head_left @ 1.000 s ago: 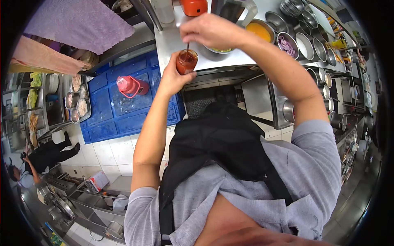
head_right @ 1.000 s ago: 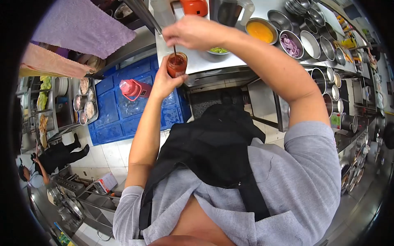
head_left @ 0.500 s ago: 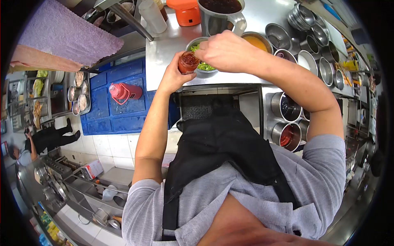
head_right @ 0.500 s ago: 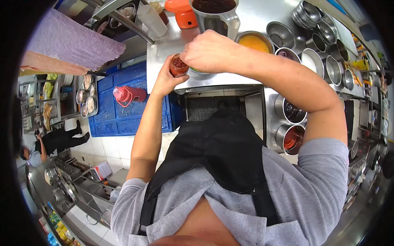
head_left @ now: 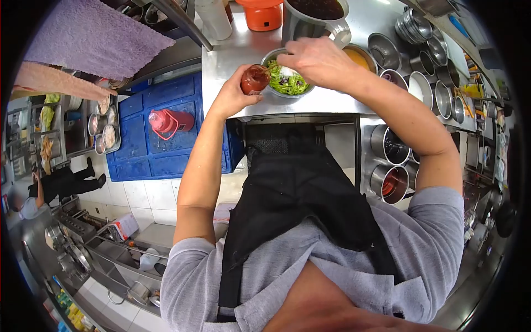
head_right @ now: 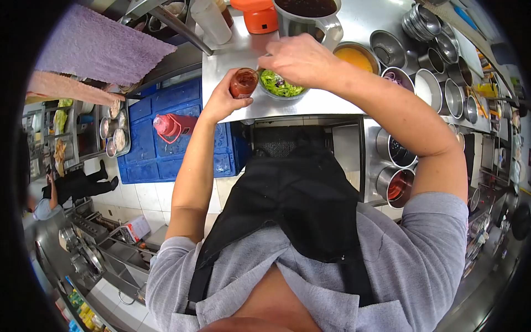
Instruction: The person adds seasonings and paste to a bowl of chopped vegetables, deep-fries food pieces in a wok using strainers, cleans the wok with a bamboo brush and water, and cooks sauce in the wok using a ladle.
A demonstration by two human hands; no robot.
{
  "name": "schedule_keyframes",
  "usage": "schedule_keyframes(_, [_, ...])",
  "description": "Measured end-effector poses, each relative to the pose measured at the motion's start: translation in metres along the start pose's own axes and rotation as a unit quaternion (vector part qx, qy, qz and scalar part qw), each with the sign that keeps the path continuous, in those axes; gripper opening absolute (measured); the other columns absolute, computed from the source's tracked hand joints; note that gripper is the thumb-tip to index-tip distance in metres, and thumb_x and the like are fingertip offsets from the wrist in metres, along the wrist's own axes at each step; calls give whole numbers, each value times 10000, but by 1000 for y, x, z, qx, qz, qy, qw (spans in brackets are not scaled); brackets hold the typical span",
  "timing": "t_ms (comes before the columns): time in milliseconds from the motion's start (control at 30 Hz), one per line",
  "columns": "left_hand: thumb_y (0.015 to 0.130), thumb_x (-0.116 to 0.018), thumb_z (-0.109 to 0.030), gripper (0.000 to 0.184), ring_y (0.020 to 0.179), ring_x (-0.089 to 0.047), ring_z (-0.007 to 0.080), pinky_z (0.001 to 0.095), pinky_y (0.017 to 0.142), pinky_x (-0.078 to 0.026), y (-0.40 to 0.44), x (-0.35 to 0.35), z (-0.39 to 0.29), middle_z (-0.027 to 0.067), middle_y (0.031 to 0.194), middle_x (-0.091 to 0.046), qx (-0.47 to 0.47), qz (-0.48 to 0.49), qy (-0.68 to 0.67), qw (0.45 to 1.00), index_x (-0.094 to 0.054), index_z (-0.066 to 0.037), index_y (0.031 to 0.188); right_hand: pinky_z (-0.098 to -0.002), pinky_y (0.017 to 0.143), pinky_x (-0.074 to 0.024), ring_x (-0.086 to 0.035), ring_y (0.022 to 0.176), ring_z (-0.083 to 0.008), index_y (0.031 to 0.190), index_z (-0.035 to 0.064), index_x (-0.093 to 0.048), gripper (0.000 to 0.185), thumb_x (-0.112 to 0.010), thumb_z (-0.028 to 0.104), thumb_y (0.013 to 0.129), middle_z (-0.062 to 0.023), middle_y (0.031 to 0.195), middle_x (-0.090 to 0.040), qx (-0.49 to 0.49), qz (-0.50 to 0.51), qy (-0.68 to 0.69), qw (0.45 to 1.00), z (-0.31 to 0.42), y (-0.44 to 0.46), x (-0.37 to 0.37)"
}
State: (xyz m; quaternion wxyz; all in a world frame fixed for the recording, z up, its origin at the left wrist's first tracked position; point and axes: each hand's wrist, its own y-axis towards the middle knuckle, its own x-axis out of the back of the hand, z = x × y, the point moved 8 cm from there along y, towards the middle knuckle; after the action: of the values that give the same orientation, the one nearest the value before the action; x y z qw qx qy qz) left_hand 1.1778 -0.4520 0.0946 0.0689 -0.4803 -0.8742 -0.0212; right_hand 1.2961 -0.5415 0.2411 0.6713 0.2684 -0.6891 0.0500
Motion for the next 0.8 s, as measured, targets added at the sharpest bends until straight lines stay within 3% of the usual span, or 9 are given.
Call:
schedule_keyframes(67, [629,-798,-70,741,1088,-617,273,385,958,-479,7,3,-3,122,1167,-635,21,24,176,984,-489,-114,1302,-366,613,-507,-605,661,-269,848,63,-610,82,-578,134,822,-92,753,-633,-176,137,89,971,-22,-14,-46])
schedule_keyframes(167, [635,-771,-139,714,1101,-595,360,460,925,-482,19,3,-3,138,1181,-631,-13,32,290,956,-500,-171,1294,-338,527,-447,-553,553,-226,828,40,-617,151,-555,177,844,-76,672,-630,-290,128,303,899,-45,-43,-94])
schedule_keyframes(200, [635,-771,-139,714,1101,-595,360,460,925,-482,23,2,-2,138,1181,-631,-16,36,287,957,-500,-171,1294,-338,527,-447,-553,553,-226,828,40,-617,151,-555,177,844,-76,672,-630,-295,129,300,898,-47,-52,-98])
schedule_keyframes(267, [662,-750,-166,678,1118,-582,365,490,907,-477,28,2,-3,109,1191,-634,-34,26,340,939,-500,-193,1292,-283,423,-327,-444,467,-127,800,47,-623,153,-563,178,850,-5,603,-537,-464,162,494,717,-53,-85,-121])
schedule_keyframes(300, [662,-750,-166,678,1118,-582,365,490,907,-477,30,1,-2,109,1191,-634,-35,28,339,940,-500,-193,1292,-283,423,-327,-444,467,-127,800,47,-623,153,-563,178,850,-5,603,-537,-467,162,493,716,-55,-91,-120])
schedule_keyframes(400, [670,-746,-170,684,1153,-569,346,497,926,-463,39,-2,-5,81,1201,-631,-41,43,350,935,-492,-207,1304,-237,383,-148,-237,420,-26,759,69,-564,167,-532,147,903,83,535,-339,-532,121,638,543,-53,-115,-127])
schedule_keyframes(633, [663,-749,-161,691,1183,-555,331,506,961,-429,58,-3,0,58,1249,-603,-42,43,352,934,-492,-210,1303,-234,398,-140,-237,434,-30,805,57,-574,135,-539,126,916,91,531,-304,-553,38,674,488,-57,-145,-119])
schedule_keyframes(733, [661,-755,-156,690,1179,-557,328,493,966,-433,59,2,8,61,1249,-602,-34,38,345,937,-496,-201,1299,-229,403,-127,-221,445,-23,801,57,-584,145,-545,132,919,94,542,-302,-567,1,650,506,-61,-154,-107])
schedule_keyframes(800, [660,-760,-153,690,1177,-557,327,485,967,-437,58,6,13,63,1246,-605,-29,36,340,939,-498,-196,1297,-250,406,-233,-310,455,-57,811,31,-592,169,-555,154,919,63,542,-395,-563,-7,618,550,-68,-160,-101])
